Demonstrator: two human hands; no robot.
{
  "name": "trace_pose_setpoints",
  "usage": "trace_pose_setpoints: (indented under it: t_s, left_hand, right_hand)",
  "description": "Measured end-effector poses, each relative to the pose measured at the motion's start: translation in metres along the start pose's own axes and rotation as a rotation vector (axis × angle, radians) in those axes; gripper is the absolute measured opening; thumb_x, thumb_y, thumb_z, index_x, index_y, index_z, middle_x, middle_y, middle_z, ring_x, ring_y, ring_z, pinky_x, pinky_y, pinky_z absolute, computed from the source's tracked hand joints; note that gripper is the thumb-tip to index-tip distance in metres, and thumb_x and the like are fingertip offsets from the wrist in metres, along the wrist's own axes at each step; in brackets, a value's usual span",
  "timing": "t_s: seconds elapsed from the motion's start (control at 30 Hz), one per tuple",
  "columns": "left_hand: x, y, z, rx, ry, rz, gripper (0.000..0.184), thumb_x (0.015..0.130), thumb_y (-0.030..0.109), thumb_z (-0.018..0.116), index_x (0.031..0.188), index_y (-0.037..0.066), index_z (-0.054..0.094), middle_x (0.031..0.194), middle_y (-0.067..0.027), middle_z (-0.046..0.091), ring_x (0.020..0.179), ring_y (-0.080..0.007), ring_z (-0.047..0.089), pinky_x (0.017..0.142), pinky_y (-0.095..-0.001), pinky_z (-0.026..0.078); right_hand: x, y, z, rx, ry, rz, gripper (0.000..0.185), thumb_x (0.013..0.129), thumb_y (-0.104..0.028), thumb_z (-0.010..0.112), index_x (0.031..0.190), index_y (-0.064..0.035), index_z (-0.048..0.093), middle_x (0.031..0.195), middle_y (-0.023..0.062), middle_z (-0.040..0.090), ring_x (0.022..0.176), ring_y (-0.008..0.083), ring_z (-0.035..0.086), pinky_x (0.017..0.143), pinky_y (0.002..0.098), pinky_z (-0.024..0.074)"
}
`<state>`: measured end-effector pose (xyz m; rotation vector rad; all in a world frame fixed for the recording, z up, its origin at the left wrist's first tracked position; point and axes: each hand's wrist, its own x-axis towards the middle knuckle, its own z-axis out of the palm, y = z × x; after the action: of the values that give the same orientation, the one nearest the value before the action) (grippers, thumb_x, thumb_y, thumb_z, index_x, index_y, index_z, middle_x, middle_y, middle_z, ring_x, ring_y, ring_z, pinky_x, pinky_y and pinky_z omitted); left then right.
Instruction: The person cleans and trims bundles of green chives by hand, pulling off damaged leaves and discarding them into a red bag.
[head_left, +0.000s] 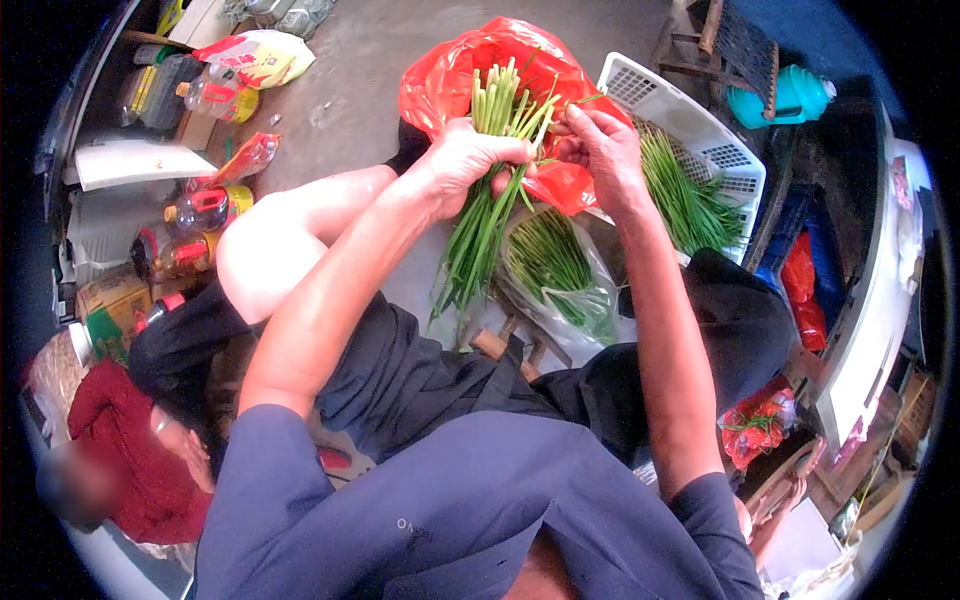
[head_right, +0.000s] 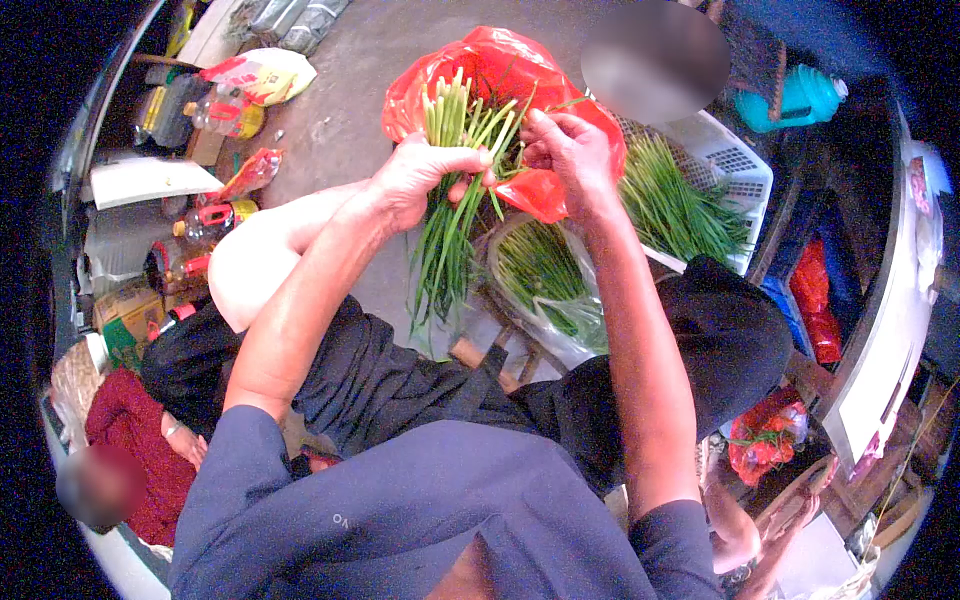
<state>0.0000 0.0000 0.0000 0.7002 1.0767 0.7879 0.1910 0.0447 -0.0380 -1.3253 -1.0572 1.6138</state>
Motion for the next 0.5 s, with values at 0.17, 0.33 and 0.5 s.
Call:
trace_pose_setpoints:
  t_s: [0.17, 0.33, 0.5]
  left_hand:
    - [0.007, 0.001, -0.001, -0.108, 0.023, 0.032, 0.013, 0.08, 0.009, 0.066, 0.091, 0.003, 0.064, 0.075, -0.0053, 0.066, 0.053, -0.0085, 0.053, 0.047, -0.0204, 0.039]
    - [0.007, -0.002, 0.0, -0.116, 0.005, 0.019, 0.014, 0.08, 0.008, 0.065, 0.093, 0.002, 0.064, 0.076, -0.0053, 0.066, 0.055, -0.0085, 0.054, 0.048, -0.0194, 0.04]
    - [0.005, -0.002, 0.001, -0.112, -0.05, -0.004, 0.014, 0.081, 0.008, 0.064, 0.094, 0.003, 0.065, 0.077, -0.0051, 0.067, 0.059, -0.0089, 0.058, 0.048, -0.0192, 0.04]
  right_hand:
    - [-0.012, -0.01, 0.015, 0.121, -0.174, 0.061, 0.029, 0.087, -0.027, 0.067, 0.096, 0.0008, 0.064, 0.082, 0.0045, 0.065, 0.061, 0.0086, 0.055, 0.06, 0.0233, 0.0477]
    - [-0.021, -0.008, 0.016, 0.204, -0.246, 0.076, 0.02, 0.089, -0.019, 0.064, 0.094, 0.0, 0.063, 0.08, 0.0043, 0.065, 0.068, 0.0109, 0.062, 0.064, 0.0247, 0.0517]
    - [-0.023, -0.005, 0.013, 0.189, -0.288, 0.066, 0.019, 0.091, -0.018, 0.059, 0.094, 0.0002, 0.061, 0.078, 0.006, 0.065, 0.065, 0.0107, 0.06, 0.064, 0.024, 0.0505]
